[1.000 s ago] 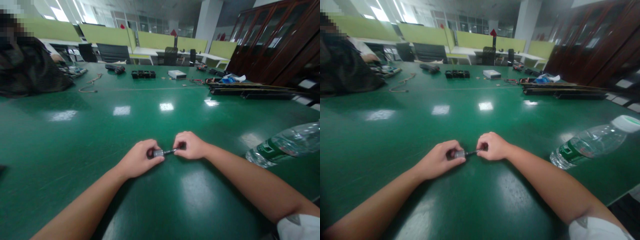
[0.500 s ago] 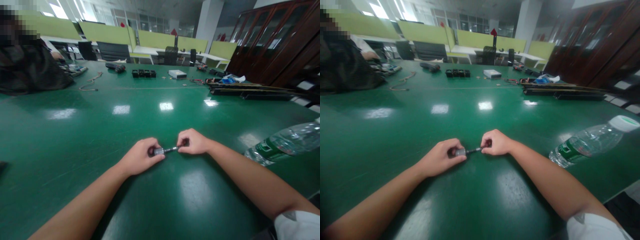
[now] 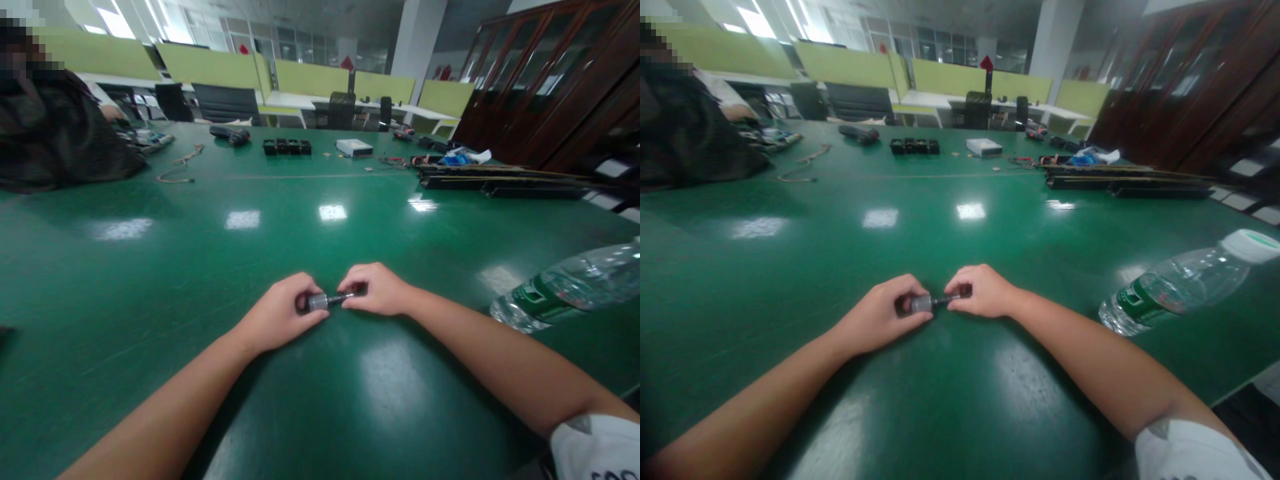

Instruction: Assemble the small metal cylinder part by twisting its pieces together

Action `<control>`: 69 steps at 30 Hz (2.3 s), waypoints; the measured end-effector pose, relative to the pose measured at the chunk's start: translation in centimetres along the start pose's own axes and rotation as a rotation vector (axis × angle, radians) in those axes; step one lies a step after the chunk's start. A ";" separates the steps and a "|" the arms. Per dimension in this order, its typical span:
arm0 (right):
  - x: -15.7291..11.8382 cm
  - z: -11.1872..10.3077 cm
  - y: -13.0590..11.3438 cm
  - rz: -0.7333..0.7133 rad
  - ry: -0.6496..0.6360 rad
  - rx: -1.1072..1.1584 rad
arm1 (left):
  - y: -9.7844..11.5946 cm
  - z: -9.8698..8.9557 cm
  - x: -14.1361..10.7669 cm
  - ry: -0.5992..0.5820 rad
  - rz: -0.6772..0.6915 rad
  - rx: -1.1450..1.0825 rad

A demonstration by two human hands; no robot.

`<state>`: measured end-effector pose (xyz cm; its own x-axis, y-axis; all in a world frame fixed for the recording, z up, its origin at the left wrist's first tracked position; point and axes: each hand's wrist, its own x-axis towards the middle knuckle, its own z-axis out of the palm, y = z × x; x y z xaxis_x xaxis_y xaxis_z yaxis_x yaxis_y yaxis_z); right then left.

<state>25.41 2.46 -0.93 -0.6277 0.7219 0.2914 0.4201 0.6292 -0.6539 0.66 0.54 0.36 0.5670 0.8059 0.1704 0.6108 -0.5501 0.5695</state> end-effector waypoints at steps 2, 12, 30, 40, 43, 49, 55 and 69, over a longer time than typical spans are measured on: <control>0.0 0.3 -0.3 -0.001 0.002 -0.001 | 0.0 0.0 0.0 0.006 0.013 -0.006; 0.1 0.5 -0.8 -0.102 -0.018 -0.052 | 0.7 -0.6 0.0 -0.020 -0.001 -0.037; 0.1 0.9 -1.1 -0.137 -0.039 -0.095 | 0.7 -0.4 0.1 -0.042 0.020 -0.025; 0.2 0.8 -1.2 -0.138 -0.022 -0.092 | 0.9 -0.5 0.2 -0.037 0.021 -0.012; 0.2 0.8 -1.2 -0.123 -0.024 -0.097 | 0.8 -0.5 0.2 -0.040 0.020 -0.011; 0.2 0.8 -1.1 -0.110 -0.024 -0.109 | 0.9 -0.6 0.2 -0.047 0.001 -0.010; 0.1 0.8 -0.9 -0.120 -0.014 -0.094 | 0.9 -0.6 0.3 -0.051 -0.008 -0.014; 0.1 0.7 -1.0 -0.120 -0.010 -0.095 | 0.8 -0.7 0.3 -0.063 -0.016 -0.022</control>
<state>24.45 1.72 -0.74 -0.6835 0.6372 0.3562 0.4012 0.7356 -0.5458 0.95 0.47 1.42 0.5915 0.7987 0.1108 0.6079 -0.5320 0.5894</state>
